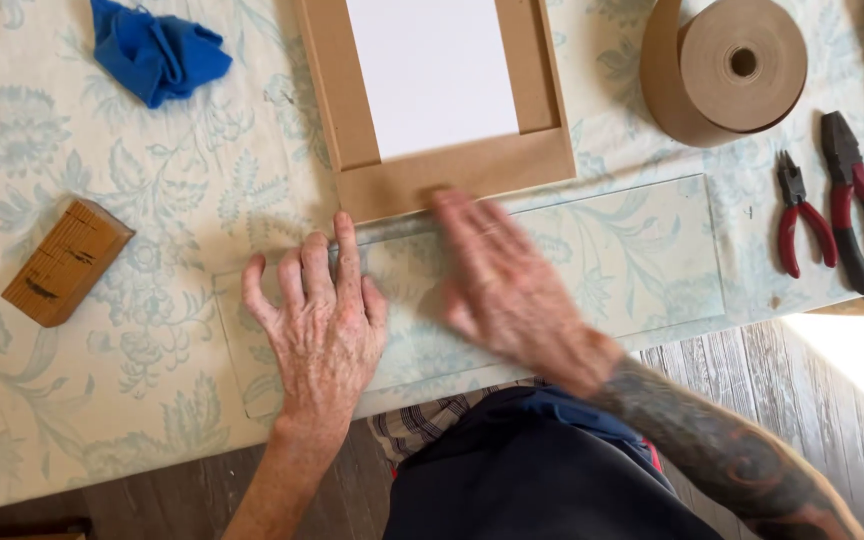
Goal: Assembling a picture frame by cutting and applying tape to cardboard and glass components.
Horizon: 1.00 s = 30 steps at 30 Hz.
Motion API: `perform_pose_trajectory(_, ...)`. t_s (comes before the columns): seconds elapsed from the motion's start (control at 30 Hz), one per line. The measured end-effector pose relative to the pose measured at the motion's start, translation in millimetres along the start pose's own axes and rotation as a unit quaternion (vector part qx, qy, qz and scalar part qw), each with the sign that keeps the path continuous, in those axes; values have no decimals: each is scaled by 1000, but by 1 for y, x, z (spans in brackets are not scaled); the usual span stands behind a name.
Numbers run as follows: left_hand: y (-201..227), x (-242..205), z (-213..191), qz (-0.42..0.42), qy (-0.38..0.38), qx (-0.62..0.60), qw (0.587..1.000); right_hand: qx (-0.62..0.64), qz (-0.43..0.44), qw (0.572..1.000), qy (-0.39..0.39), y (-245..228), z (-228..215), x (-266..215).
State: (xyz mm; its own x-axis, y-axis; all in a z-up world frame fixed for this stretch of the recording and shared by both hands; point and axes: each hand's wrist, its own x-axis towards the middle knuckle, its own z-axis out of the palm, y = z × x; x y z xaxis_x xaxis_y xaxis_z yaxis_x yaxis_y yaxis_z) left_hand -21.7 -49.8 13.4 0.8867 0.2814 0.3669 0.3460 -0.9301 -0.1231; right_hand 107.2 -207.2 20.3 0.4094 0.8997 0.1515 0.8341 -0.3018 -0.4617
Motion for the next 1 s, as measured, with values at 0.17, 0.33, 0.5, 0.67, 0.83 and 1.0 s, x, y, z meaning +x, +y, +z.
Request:
perform_pose_trajectory(0.17,-6,-5,15,-7,0,-43,999,-34,68,997,29,41,-38,-44)
perform_pose_trajectory(0.33,-27,30,31,-56,41,-223,972,56,206,963,163,61,-77,-16)
perform_pose_trajectory(0.5,-26,109,58,-106,97,-216,966,-29,112,953,278,136,-34,61)
perform_pose_trajectory(0.67,-30,117,72,-115,51,-107,986,-74,124,959,243,152,-33,56)
perform_pose_trajectory(0.83,9,104,27,-137,135,-181,964,78,74,950,293,90,-78,46)
perform_pose_trajectory(1.0,148,34,-82,51,-17,-838,543,461,-49,779,422,39,-99,18)
